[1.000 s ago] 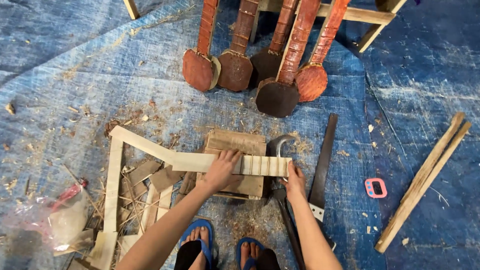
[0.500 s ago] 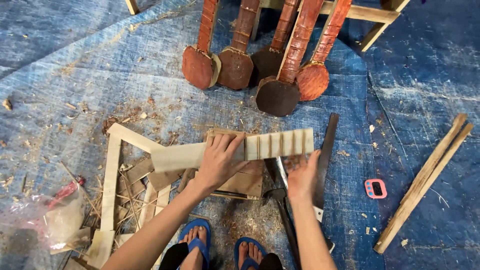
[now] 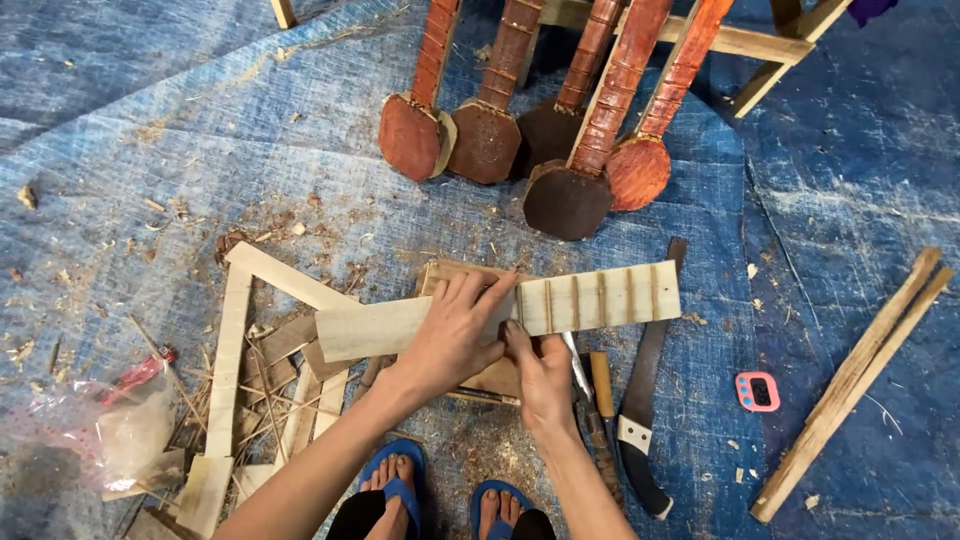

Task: Carving notches into a wooden fretboard using a curved hand tool.

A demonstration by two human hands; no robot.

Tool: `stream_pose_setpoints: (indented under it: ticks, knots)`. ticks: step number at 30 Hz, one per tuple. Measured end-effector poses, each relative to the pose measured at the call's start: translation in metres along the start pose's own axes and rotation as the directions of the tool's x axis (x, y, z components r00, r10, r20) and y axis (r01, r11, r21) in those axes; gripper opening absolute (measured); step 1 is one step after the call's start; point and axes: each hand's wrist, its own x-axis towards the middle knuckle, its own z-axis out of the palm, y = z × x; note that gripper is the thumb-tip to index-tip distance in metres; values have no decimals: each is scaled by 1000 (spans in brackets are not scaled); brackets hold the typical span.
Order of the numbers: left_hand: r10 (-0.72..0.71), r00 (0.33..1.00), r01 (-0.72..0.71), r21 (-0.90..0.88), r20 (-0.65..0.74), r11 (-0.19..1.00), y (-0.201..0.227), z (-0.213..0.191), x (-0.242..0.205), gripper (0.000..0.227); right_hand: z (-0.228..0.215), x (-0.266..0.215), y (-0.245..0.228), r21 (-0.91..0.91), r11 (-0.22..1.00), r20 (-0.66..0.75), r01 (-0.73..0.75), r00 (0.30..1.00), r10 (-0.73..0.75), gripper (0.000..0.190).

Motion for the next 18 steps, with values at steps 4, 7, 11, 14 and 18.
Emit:
stream_pose_setpoints:
  ticks: [4, 7, 11, 14, 18]
  knots:
    - [-25, 999, 28, -84, 38, 996, 1, -10, 3, 87, -21, 16, 18, -97, 985, 108, 145, 985, -134, 17]
    - [-56, 997, 63, -171, 44, 983, 2, -12, 0, 88, -30, 17, 27, -153, 969, 93, 193, 979, -181, 20]
    - [-110, 994, 105, -276, -2, 955, 7, -15, 2, 88, -26, 10, 12, -155, 953, 141, 259, 961, -238, 21]
    - [-128, 991, 110, -295, -43, 949, 10, -16, 1, 82, -23, 5, 4, -145, 953, 158, 264, 957, -241, 18]
    - [-82, 993, 62, -217, -86, 974, 13, -14, 3, 72, -23, 8, 0, -110, 961, 170, 253, 958, -232, 18]
